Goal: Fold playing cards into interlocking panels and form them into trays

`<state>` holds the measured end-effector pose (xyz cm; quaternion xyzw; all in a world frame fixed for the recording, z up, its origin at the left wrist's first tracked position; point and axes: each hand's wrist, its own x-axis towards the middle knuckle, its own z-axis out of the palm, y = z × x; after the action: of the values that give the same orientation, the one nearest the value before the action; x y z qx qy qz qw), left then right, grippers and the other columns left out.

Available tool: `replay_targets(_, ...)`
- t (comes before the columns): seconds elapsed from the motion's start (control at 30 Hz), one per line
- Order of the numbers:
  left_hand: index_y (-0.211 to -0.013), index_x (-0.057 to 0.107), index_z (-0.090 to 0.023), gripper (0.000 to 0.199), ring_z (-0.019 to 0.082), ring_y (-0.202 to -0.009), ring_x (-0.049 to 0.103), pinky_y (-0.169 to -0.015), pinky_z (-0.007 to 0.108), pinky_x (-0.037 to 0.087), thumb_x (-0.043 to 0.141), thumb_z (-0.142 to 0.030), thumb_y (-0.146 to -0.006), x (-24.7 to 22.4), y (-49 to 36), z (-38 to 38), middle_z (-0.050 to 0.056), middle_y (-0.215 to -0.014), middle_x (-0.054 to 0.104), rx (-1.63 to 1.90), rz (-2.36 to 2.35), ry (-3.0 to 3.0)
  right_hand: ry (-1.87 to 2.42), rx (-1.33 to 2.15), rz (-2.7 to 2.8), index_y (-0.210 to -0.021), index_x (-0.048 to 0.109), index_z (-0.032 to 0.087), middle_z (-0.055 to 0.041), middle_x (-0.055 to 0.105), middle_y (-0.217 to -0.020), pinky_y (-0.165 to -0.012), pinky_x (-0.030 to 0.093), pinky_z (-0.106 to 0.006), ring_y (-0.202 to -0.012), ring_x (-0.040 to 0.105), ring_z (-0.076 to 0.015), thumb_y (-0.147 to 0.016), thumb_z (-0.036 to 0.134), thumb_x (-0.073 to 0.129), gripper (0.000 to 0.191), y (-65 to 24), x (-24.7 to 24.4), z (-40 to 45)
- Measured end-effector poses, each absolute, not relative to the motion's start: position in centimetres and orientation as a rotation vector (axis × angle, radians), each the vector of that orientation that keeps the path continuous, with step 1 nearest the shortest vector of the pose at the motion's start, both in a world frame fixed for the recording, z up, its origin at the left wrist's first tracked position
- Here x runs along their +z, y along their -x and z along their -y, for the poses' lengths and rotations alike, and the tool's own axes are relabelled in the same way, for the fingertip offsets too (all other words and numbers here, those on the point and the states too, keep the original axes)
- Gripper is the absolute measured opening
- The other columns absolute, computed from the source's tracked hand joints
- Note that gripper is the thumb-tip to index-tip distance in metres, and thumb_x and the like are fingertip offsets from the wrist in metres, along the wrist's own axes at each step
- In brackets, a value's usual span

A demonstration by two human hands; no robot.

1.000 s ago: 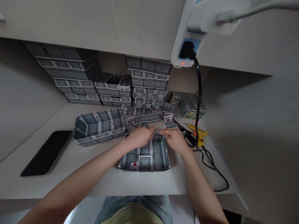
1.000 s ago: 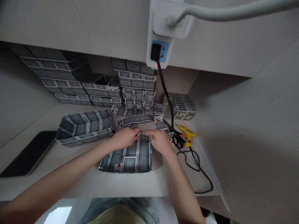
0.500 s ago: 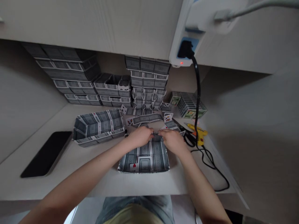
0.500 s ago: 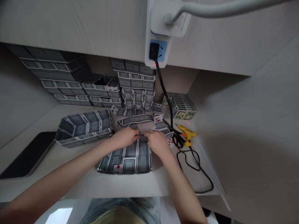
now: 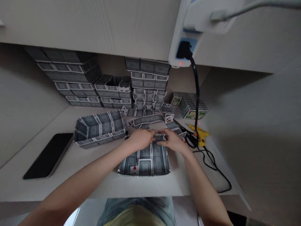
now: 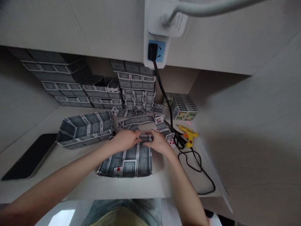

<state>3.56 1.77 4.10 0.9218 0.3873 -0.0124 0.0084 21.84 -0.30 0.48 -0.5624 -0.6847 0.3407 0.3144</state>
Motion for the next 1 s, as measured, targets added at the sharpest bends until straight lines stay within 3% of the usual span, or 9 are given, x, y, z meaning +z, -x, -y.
replay_targets(0.13,-0.095,0.048,-0.015,0.029,0.027,-0.071,0.062,-0.056,0.034,0.046,0.035,-0.038,-0.083,4.3,-3.3,-1.6,0.011,-0.076,0.064,-0.060,-1.297,-2.847,1.620,0.898,1.610,-0.084,0.057,0.016,-0.0030,0.063,-0.083,-0.066,0.045,-0.027,-0.075,0.059,-0.0156,-0.055,0.017,0.061,0.030,-21.5,-0.6,-0.2)
replay_targets(0.27,-0.101,0.045,-0.015,0.030,0.026,-0.076,0.061,-0.059,0.034,0.046,0.043,-0.037,-0.080,4.8,-3.4,-1.6,0.011,-0.088,0.062,-0.024,-1.337,-2.844,1.608,0.898,1.366,-0.083,0.056,0.015,-0.0010,0.063,-0.072,-0.058,0.044,-0.024,-0.066,0.060,-0.0153,-0.053,0.015,0.055,0.029,-20.4,-1.5,-0.7)
replay_targets(0.47,-0.101,0.046,-0.014,0.031,0.026,-0.082,0.060,-0.066,0.034,0.046,0.049,-0.033,-0.077,4.8,-4.8,-2.7,0.012,-0.090,0.062,-0.056,-1.261,-2.877,1.417,0.970,1.138,-0.079,0.055,0.015,-0.0032,0.065,-0.076,-0.065,0.044,-0.024,-0.073,0.061,-0.0157,-0.055,0.019,0.050,0.025,-18.7,-2.2,-1.0)
replay_targets(0.67,-0.096,0.051,-0.012,0.029,0.024,-0.084,0.060,-0.067,0.031,0.046,0.051,-0.032,-0.075,3.8,-5.1,-4.0,0.013,-0.089,0.063,-0.075,-1.205,-2.825,1.464,1.028,0.987,-0.075,0.057,0.015,-0.0021,0.065,-0.070,-0.057,0.044,-0.023,-0.063,0.060,-0.0155,-0.054,0.022,0.052,0.024,-18.6,-2.5,-1.1)
replay_targets(1.0,-0.098,0.049,-0.010,0.022,0.023,-0.078,0.062,-0.064,0.031,0.047,0.037,-0.018,-0.081,3.5,-5.2,-3.7,0.014,-0.084,0.064,-0.075,-1.183,-2.843,1.436,1.046,0.992,-0.073,0.057,0.015,-0.0005,0.064,-0.066,-0.056,0.044,-0.023,-0.060,0.059,-0.0141,-0.052,0.020,0.052,0.021,-18.7,-2.3,-1.1)
